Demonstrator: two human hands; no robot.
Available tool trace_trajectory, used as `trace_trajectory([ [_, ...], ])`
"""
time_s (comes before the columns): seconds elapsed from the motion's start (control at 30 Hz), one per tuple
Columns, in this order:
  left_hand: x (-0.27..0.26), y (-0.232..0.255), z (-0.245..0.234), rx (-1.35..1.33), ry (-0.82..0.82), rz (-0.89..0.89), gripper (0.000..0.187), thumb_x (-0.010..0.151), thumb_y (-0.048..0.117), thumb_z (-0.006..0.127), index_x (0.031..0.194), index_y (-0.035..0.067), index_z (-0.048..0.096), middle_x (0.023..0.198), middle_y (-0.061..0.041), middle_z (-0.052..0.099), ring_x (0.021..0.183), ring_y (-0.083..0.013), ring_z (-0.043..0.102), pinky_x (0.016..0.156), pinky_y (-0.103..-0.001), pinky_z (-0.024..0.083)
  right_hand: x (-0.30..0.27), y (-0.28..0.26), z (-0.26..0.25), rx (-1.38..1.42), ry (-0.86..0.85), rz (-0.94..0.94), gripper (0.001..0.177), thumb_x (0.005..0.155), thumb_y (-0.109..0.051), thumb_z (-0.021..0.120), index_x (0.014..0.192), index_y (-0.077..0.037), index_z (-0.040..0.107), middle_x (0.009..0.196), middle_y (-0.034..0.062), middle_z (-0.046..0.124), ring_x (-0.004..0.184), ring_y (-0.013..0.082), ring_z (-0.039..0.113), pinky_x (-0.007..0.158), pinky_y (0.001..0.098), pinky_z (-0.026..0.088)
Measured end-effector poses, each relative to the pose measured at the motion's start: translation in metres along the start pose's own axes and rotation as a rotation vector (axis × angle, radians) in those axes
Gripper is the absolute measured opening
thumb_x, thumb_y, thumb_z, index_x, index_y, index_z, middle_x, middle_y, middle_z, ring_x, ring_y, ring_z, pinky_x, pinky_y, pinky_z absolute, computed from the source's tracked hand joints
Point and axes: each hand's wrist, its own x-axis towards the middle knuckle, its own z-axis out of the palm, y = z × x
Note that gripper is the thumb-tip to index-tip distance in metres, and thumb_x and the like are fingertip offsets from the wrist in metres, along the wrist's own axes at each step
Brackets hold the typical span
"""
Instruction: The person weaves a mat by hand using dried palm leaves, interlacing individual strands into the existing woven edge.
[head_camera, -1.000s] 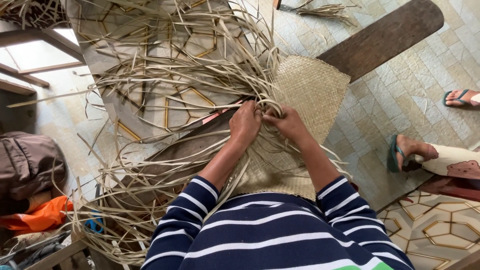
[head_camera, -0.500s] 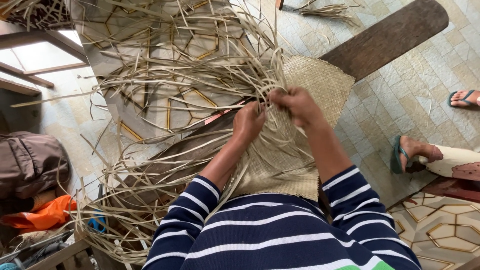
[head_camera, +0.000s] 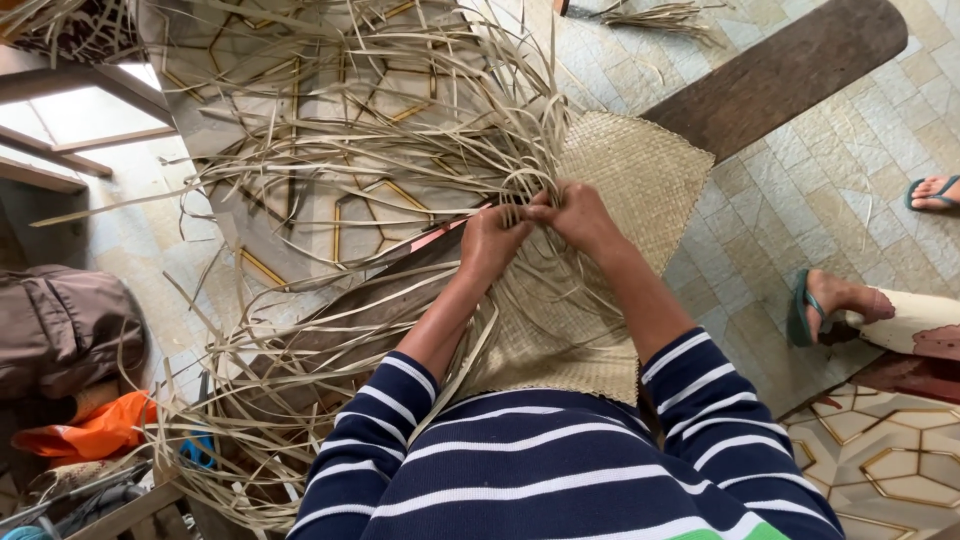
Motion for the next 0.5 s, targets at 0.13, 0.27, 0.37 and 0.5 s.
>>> trace_trajectory([
  [0.13,0.002,0.010,-0.002,0.057,-0.001,-0.040,0.019,0.070,0.023,0.066,0.088,0.015,0.067,0.079,-0.014,0.065,0.078,-0.0343,0.063,0.068,-0.046,0.051,0.009,0.008,-0.003,0.051,0.035,-0.059,0.015,0.068,-0.020,0.073,0.078,-0.009,0.068,0.061,0.0114,0.062,0.067,0.0281,0.063,0.065,0.0354,0.047],
  [0.27,0.006,0.019,-0.001,0.031,-0.051,-0.010,0.022,0.071,0.018,0.060,0.091,0.012,0.068,0.076,-0.014,0.065,0.078,-0.0363,0.063,0.070,-0.049,0.051,-0.013,-0.024,-0.021,0.400,0.133,-0.116,0.016,0.067,-0.007,0.078,0.078,-0.008,0.067,0.065,0.0055,0.060,0.067,0.0141,0.059,0.070,0.0278,0.047],
  [0.37,0.009,0.016,-0.003,-0.016,-0.074,-0.001,0.022,0.070,0.017,0.061,0.091,0.012,0.068,0.078,-0.015,0.066,0.080,-0.0370,0.063,0.072,-0.049,0.050,-0.038,-0.038,-0.033,0.521,0.118,-0.072,0.013,0.071,-0.008,0.076,0.076,-0.005,0.064,0.066,0.0037,0.059,0.066,0.0107,0.055,0.068,0.0261,0.045],
  [0.5,0.012,0.013,-0.010,-0.061,-0.188,0.050,0.011,0.074,0.014,0.061,0.081,0.008,0.067,0.069,-0.015,0.063,0.069,-0.0343,0.062,0.065,-0.044,0.048,-0.059,-0.021,-0.018,0.594,0.033,-0.003,0.016,0.072,-0.009,0.074,0.077,-0.003,0.060,0.065,0.0051,0.057,0.065,0.0128,0.057,0.065,0.0285,0.046],
])
